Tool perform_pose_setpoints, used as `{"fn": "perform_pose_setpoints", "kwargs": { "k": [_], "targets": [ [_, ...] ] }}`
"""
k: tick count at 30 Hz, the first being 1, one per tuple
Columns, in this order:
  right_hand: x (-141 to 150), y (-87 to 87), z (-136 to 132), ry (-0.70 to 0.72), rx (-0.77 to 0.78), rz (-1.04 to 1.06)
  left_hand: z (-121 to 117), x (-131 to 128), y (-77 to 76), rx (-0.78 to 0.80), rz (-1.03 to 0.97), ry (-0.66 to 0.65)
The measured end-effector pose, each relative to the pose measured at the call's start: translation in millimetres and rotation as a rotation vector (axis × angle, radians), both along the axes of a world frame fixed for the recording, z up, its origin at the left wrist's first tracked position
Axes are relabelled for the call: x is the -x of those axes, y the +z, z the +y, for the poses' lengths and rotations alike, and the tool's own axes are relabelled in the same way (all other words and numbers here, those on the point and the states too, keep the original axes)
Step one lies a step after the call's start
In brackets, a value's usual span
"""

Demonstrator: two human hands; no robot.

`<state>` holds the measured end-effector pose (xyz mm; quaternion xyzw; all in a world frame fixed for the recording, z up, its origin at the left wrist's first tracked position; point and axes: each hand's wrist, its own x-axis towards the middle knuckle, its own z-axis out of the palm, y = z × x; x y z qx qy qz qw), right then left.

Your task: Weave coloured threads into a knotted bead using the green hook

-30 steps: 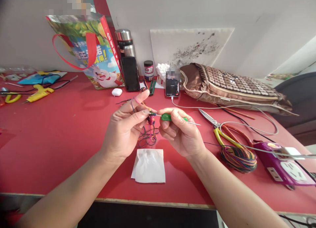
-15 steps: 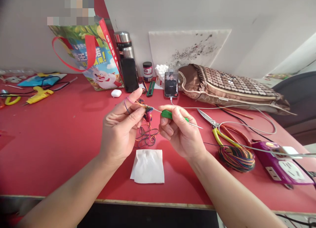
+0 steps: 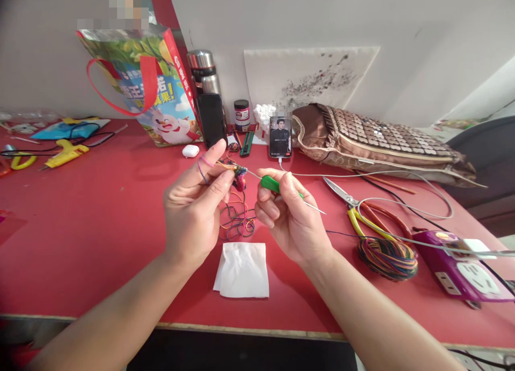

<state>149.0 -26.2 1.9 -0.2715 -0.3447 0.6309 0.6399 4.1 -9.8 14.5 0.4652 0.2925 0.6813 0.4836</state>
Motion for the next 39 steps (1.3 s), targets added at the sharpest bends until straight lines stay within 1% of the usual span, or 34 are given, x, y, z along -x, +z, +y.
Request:
{"fn": "perform_pose_setpoints", "kwargs": {
  "k": [3,12,17,22,28,35,39],
  "targets": [
    [-2,0.8,0,-0.003,-0.004,-0.021,1,1,-0.4,0.014,0.007,0.007],
    [-11,-0.2,2,-0.032,-0.077,-0.104,3,6,1.5,0.071,0.007,-0.059],
    [-11,1.2,1,-0.039,-0.079,-0.111,2,7,1.6,0.101,0.001,-0.066],
    [-12,3.0,1,-0.037,-0.075,-0.096,3,7,3.4,0.084,0.011,-0.076],
    [-15,2.1,2,-0.069,-0.101,-0.162,3,7,4.4,0.075,0.030,-0.097],
    [-20,3.5,3,-0.071,-0.107,-0.189,4,8,1.7,0.048,0.093,-0.066],
    [-20,4.1,3,-0.081,-0.097,-0.181,3,8,2.6,0.025,0.135,-0.048]
  ]
}}
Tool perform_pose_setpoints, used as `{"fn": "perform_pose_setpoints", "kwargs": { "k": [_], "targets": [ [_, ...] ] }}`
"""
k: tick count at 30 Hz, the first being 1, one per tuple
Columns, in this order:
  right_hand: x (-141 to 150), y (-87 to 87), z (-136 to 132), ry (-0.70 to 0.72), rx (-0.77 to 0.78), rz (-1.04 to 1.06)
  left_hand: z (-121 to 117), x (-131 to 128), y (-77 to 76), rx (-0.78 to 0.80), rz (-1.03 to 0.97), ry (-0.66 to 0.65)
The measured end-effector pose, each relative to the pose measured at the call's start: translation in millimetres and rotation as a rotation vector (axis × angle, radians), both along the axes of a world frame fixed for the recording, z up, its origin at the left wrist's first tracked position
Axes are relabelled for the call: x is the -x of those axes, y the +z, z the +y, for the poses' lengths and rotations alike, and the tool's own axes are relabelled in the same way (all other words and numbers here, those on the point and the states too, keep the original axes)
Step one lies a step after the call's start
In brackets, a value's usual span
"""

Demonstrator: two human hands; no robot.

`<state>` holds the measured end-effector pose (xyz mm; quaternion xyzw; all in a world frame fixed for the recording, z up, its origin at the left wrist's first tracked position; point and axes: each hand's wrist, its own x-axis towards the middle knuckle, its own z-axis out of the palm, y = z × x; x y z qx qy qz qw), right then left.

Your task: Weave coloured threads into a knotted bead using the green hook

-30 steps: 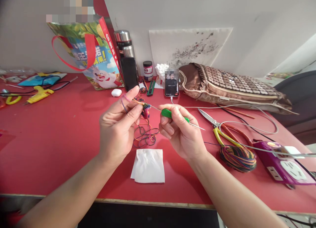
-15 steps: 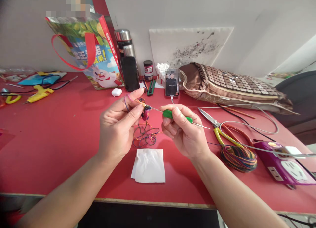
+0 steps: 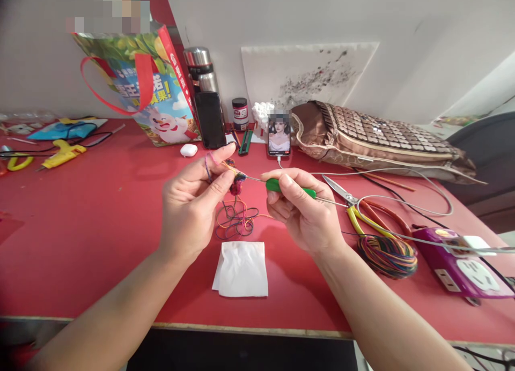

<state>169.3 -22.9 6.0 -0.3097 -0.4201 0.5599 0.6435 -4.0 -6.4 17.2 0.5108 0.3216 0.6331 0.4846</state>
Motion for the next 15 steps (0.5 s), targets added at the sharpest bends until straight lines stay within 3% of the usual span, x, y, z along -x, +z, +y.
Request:
{"fn": "perform_pose_setpoints", "kwargs": {
  "k": [7,15],
  "targets": [
    [-1.3,-1.1,1.1,0.002,-0.004,-0.024,-1.0,-0.5,4.2,-0.004,0.040,-0.016],
    [7.3,-4.6,4.4,0.092,0.093,0.124,-5.4,-5.5,5.1,0.056,0.010,-0.060]
  ]
}}
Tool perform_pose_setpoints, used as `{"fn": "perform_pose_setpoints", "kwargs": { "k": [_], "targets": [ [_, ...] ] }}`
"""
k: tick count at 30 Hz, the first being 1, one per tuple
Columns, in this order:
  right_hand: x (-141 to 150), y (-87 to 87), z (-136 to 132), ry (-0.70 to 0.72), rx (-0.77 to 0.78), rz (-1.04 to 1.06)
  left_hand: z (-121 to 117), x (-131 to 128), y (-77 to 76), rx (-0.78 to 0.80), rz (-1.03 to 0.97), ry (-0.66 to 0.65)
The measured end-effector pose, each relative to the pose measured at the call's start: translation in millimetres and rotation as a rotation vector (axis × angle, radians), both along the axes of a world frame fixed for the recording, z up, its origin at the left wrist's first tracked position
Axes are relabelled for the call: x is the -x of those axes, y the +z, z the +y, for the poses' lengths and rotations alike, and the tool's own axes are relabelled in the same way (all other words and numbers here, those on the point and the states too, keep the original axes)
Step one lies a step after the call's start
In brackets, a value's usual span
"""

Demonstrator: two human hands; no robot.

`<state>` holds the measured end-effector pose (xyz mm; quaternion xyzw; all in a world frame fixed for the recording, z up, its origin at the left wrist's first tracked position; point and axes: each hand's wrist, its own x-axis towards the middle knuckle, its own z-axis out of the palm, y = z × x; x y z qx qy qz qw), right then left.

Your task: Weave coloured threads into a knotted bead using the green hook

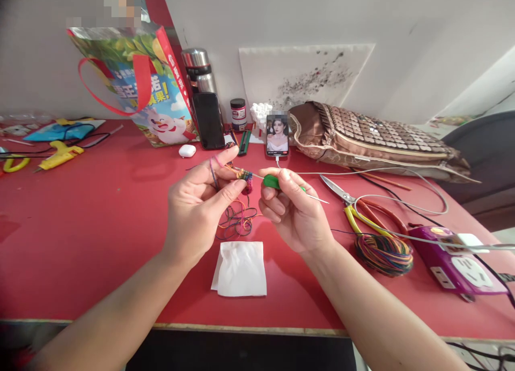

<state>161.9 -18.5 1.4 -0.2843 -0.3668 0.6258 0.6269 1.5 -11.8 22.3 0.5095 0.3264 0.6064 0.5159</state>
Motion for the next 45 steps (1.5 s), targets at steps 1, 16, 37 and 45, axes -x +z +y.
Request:
{"fn": "perform_pose_setpoints", "kwargs": {
  "k": [1,16,37,45],
  "targets": [
    [0,-1.2,1,0.019,0.013,0.012,0,0,0.0,0.000,-0.011,-0.006],
    [6,-2.9,-2,-0.034,0.011,0.017,7,2,-2.1,0.066,-0.037,-0.051],
    [10,-2.6,-1,0.027,0.055,0.149,17,5,-12.5,-0.011,-0.019,-0.033],
    [9,-3.2,-1,0.049,0.069,0.157,19,7,-10.8,0.002,-0.021,-0.066]
  ]
}}
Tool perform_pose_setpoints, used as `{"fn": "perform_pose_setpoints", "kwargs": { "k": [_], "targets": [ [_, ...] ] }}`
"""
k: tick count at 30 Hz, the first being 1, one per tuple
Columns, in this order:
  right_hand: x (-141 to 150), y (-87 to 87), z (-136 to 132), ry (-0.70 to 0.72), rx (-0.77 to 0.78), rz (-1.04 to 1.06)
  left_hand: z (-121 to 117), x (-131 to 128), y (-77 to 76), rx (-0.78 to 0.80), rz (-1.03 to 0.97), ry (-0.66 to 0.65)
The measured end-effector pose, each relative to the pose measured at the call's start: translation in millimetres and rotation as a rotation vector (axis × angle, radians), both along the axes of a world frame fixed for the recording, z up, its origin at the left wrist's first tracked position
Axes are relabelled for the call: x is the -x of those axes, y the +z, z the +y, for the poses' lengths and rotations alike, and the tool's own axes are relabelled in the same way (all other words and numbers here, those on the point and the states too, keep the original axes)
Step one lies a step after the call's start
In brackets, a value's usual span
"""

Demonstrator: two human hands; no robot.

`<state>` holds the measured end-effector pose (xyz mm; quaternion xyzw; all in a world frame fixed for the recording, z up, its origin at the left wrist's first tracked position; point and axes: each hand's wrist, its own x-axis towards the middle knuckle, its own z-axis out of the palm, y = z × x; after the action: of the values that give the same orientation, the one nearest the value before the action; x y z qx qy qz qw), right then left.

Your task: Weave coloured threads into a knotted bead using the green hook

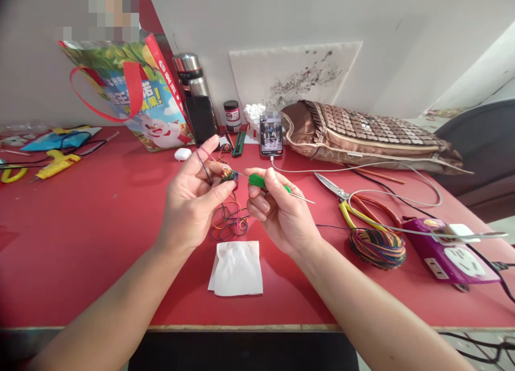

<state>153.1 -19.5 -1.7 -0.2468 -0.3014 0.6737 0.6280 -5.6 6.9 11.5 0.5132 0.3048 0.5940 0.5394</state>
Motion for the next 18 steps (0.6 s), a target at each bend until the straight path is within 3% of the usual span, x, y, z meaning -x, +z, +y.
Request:
{"fn": "perform_pose_setpoints", "kwargs": {
  "k": [5,10,18],
  "targets": [
    [0,-1.3,0,-0.026,-0.021,-0.040,4,2,-0.7,-0.034,0.003,-0.047],
    [-1,-4.6,-2,-0.122,-0.131,-0.230,4,3,-0.1,0.005,-0.009,-0.072],
    [-6,-15.2,1,-0.108,-0.223,-0.325,4,3,-1.8,0.063,-0.043,-0.142]
  ]
}}
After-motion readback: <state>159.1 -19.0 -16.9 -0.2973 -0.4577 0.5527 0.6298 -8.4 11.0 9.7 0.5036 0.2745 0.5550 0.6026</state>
